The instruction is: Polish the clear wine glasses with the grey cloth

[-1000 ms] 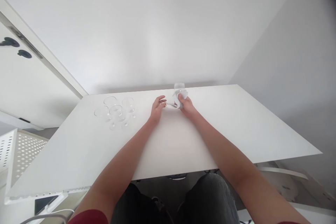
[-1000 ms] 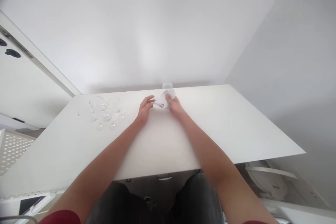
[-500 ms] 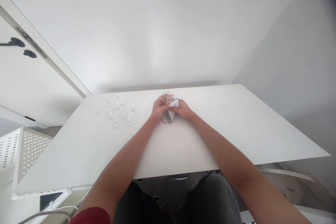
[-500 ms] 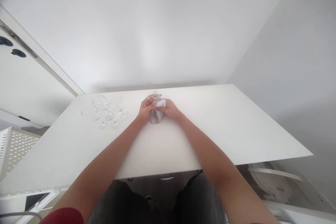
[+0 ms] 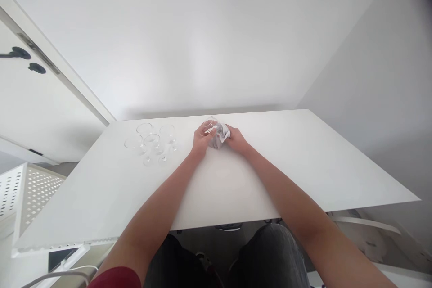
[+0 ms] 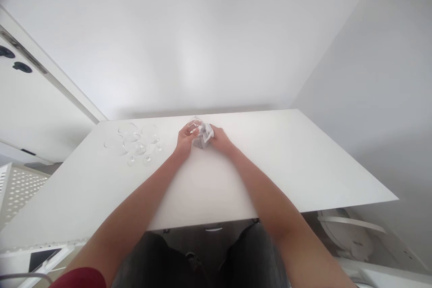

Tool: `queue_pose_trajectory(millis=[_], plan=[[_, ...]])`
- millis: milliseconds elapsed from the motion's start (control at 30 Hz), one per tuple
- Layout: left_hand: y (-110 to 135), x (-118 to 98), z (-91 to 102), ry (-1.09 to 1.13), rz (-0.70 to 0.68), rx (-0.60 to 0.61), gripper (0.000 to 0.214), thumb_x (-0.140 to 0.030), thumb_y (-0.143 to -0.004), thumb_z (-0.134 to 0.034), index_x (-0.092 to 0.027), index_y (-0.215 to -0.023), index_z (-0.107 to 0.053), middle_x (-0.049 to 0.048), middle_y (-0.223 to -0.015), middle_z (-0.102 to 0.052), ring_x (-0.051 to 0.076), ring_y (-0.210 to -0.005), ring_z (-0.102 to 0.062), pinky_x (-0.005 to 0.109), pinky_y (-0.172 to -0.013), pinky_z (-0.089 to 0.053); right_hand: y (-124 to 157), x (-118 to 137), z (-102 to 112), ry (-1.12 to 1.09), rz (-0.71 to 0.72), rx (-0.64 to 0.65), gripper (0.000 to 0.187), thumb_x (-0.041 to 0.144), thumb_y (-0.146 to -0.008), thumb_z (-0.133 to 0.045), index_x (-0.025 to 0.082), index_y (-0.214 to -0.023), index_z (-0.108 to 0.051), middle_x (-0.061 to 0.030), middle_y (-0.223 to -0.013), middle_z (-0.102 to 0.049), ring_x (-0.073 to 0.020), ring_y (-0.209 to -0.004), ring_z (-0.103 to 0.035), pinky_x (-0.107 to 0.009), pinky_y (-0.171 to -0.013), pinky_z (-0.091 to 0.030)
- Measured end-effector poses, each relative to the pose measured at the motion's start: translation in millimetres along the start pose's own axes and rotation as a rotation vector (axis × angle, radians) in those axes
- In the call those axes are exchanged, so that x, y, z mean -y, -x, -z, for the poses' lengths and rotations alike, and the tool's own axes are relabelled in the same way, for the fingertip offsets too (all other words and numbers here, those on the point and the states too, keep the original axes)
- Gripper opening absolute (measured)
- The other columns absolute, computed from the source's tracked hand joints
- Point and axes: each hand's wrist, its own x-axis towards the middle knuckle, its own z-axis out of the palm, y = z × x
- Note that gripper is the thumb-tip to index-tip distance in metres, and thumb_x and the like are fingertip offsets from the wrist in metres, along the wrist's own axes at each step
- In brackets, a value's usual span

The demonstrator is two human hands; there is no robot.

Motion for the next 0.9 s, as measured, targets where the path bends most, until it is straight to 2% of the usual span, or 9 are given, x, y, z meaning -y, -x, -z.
queue_pose_trajectory(millis=[133, 300, 400, 467, 500, 600, 700, 800, 900], plan=[[2, -2, -1.9, -0.085, -0.036, 0.029, 0.053, -0.047, -0.078, -0.083, -0.023, -0.120, -0.061, 0.0141, -0.136, -0.064, 0.026, -0.115, -0.066, 0.037, -0.090, -0.052, -1, -5, 6, 0.326, 0.067, -0.068, 0.020, 0.023, -0.080, -0.058, 0.023, -0.098, -0.068, -0.0081, -0.089, -0.071, -0.0284, -0.084, -0.060, -0.042, -0.089, -0.045], [2, -1, -1.9, -0.015, -0.007, 0.039, 0.059, -0.045, -0.077, -0.084, -0.024, -0.124, -0.056, 0.0153, -0.138, -0.062, 0.025, -0.106, -0.070, 0.038, -0.088, -0.054, -1, -5, 7, 0.302, 0.079, -0.091, 0.016, 0.022, -0.081, -0.055, 0.025, -0.087, -0.069, -0.0080, -0.086, -0.070, -0.0285, -0.086, -0.060, -0.042, -0.090, -0.045], [3, -4, -1.2, -0.046, 0.005, 0.014, 0.059, -0.043, -0.076, -0.084, -0.026, -0.124, -0.055, 0.0152, -0.139, -0.061, 0.023, -0.100, -0.072, 0.039, -0.090, -0.054, 1, -5, 8, 0.175, 0.012, -0.317, 0.018, 0.028, -0.084, -0.057, 0.026, -0.097, -0.070, -0.0068, -0.091, -0.070, -0.0284, -0.090, -0.061, -0.041, -0.087, -0.047], [5, -7, -1.8, -0.062, 0.005, 0.021, 0.059, -0.041, -0.076, -0.085, -0.027, -0.123, -0.053, 0.0146, -0.140, -0.061, 0.023, -0.101, -0.072, 0.040, -0.093, -0.054, 1, -6, 10, 0.025, -0.085, -0.517, 0.024, 0.034, -0.087, -0.060, 0.028, -0.108, -0.067, -0.0050, -0.094, -0.071, -0.0270, -0.093, -0.063, -0.039, -0.086, -0.049], [6, -8, -2.4, -0.063, -0.006, 0.031, 0.059, -0.040, -0.076, -0.085, -0.027, -0.123, -0.052, 0.0143, -0.140, -0.060, 0.024, -0.104, -0.072, 0.040, -0.094, -0.054, 0, -7, 11, -0.084, -0.147, -0.564, 0.026, 0.039, -0.087, -0.061, 0.028, -0.111, -0.065, -0.0040, -0.094, -0.071, -0.0258, -0.093, -0.064, -0.038, -0.084, -0.050], [7, -10, -4.4, -0.063, -0.058, 0.048, 0.062, -0.038, -0.075, -0.086, -0.028, -0.122, -0.047, 0.0133, -0.142, -0.058, 0.025, -0.112, -0.070, 0.040, -0.095, -0.054, -5, -7, 11, -0.520, -0.317, -0.471, 0.039, 0.053, -0.083, -0.069, 0.026, -0.111, -0.063, -0.0043, -0.094, -0.073, -0.0245, -0.094, -0.067, -0.036, -0.082, -0.053], [5, -5, -5.3, -0.091, -0.090, 0.050, 0.068, -0.035, -0.070, -0.089, -0.028, -0.119, -0.044, 0.0117, -0.138, -0.060, 0.025, -0.112, -0.070, 0.039, -0.092, -0.056, -11, -2, 9, -0.878, -0.350, -0.323, 0.046, 0.058, -0.082, -0.068, 0.023, -0.112, -0.065, -0.0073, -0.101, -0.075, -0.0276, -0.103, -0.068, -0.039, -0.085, -0.056], [4, -1, -5.6, -0.160, -0.102, 0.039, 0.068, -0.032, -0.069, -0.089, -0.028, -0.119, -0.044, 0.0098, -0.134, -0.062, 0.024, -0.110, -0.071, 0.037, -0.088, -0.058, -12, -2, 6, -0.925, -0.357, -0.278, 0.042, 0.055, -0.080, -0.071, 0.021, -0.105, -0.069, -0.0087, -0.105, -0.076, -0.0296, -0.109, -0.067, -0.040, -0.089, -0.056], [5, 1, -6.6, -0.227, -0.112, 0.028, 0.064, -0.029, -0.073, -0.086, -0.029, -0.120, -0.044, 0.0086, -0.133, -0.062, 0.022, -0.107, -0.072, 0.035, -0.084, -0.059, -10, -11, 3, -0.764, -0.375, -0.336, 0.040, 0.046, -0.071, -0.082, 0.020, -0.099, -0.071, -0.0082, -0.103, -0.077, -0.0285, -0.104, -0.068, -0.040, -0.090, -0.055]])
